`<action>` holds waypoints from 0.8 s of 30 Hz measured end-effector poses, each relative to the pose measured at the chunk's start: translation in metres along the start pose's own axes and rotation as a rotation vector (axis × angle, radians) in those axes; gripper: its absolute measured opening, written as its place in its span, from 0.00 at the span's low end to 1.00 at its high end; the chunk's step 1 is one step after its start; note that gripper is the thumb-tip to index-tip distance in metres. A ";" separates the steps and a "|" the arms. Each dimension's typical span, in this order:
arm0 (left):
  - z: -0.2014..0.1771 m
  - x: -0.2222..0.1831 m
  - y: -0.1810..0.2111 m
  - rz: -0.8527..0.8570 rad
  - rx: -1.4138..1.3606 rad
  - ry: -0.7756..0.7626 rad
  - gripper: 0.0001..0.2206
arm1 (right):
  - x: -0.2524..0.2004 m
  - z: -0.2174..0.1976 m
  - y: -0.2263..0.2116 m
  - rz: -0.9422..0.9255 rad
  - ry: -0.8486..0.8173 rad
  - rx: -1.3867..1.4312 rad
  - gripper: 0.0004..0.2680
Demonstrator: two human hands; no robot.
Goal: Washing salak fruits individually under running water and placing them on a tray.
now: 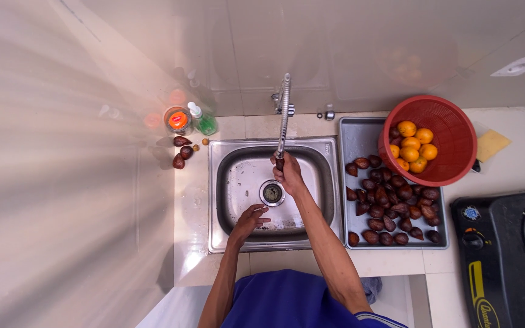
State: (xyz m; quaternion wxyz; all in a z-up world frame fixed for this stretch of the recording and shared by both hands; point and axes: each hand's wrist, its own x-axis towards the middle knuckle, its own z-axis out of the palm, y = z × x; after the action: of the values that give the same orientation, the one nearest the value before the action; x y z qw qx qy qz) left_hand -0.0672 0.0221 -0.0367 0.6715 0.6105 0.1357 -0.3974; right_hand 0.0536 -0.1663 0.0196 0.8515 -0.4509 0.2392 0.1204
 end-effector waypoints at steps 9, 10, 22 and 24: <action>0.008 0.008 0.025 0.082 0.026 0.013 0.23 | 0.010 -0.006 0.016 0.019 0.043 -0.041 0.08; 0.010 0.009 0.032 0.082 0.027 0.014 0.23 | 0.007 -0.003 0.012 0.019 0.042 -0.040 0.08; 0.042 0.028 0.084 0.271 0.041 0.031 0.19 | -0.007 0.010 -0.001 -0.060 0.009 -0.035 0.19; 0.048 0.032 0.093 0.307 0.070 0.106 0.21 | 0.003 0.007 0.005 -0.104 0.026 -0.016 0.13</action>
State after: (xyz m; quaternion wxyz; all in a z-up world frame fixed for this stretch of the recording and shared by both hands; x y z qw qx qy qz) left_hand 0.0038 -0.0398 0.0185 0.6945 0.6672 0.0623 -0.2620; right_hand 0.0568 -0.1578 0.0180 0.8498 -0.4710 0.2255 0.0721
